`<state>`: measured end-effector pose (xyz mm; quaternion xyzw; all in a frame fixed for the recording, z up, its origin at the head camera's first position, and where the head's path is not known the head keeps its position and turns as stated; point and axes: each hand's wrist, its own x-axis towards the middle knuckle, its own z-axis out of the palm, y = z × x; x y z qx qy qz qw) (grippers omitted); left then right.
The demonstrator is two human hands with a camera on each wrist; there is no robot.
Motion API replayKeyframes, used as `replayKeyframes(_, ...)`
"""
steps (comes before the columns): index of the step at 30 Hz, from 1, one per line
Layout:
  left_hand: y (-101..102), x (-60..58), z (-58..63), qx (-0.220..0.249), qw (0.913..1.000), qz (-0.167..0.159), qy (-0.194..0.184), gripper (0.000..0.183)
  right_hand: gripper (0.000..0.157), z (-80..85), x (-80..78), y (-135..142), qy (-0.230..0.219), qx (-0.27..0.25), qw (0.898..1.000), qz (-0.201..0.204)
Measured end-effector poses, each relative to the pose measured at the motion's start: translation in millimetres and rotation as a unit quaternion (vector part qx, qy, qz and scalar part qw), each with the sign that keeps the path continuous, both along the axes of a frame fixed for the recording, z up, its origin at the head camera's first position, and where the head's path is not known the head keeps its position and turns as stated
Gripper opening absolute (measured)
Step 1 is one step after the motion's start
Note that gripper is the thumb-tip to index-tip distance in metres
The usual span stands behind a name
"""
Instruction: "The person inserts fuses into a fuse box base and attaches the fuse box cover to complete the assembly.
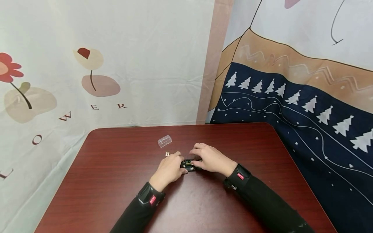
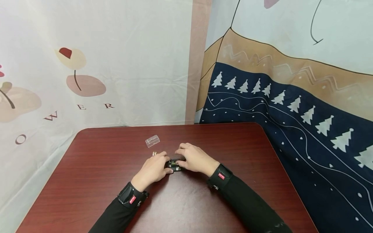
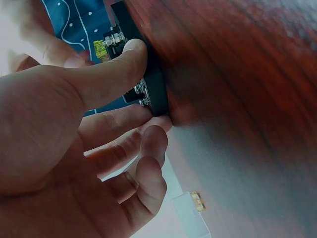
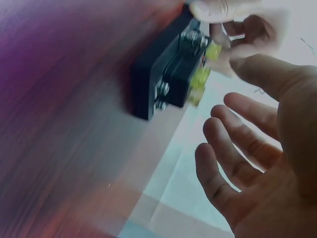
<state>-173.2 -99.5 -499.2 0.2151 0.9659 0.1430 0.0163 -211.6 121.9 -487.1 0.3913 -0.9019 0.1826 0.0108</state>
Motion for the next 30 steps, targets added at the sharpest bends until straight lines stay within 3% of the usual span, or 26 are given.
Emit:
replayKeyframes(6, 0, -0.3, 0.6, 0.002, 1.0, -0.002, 0.003, 0.038, 0.052, -1.7, -3.3, 13, -0.025, -0.005, 0.999, -0.02)
replayKeyframes(13, -1, -0.2, 0.8, 0.005, 1.0, -0.003, 0.006, 0.039, 0.057, -10.3, -1.9, 23, -0.06, -0.001, 0.998, -0.03)
replayKeyframes(20, -1, -0.5, 0.1, 0.005, 1.0, -0.001, 0.006, 0.041, 0.052, -27.2, -0.6, 30, -0.07, 0.017, 0.997, -0.041)
replayKeyframes(30, 0, 0.4, -1.5, 0.003, 1.0, -0.001, 0.009, 0.04, 0.044, -33.7, 1.0, 30, -0.051, 0.024, 0.998, -0.032)
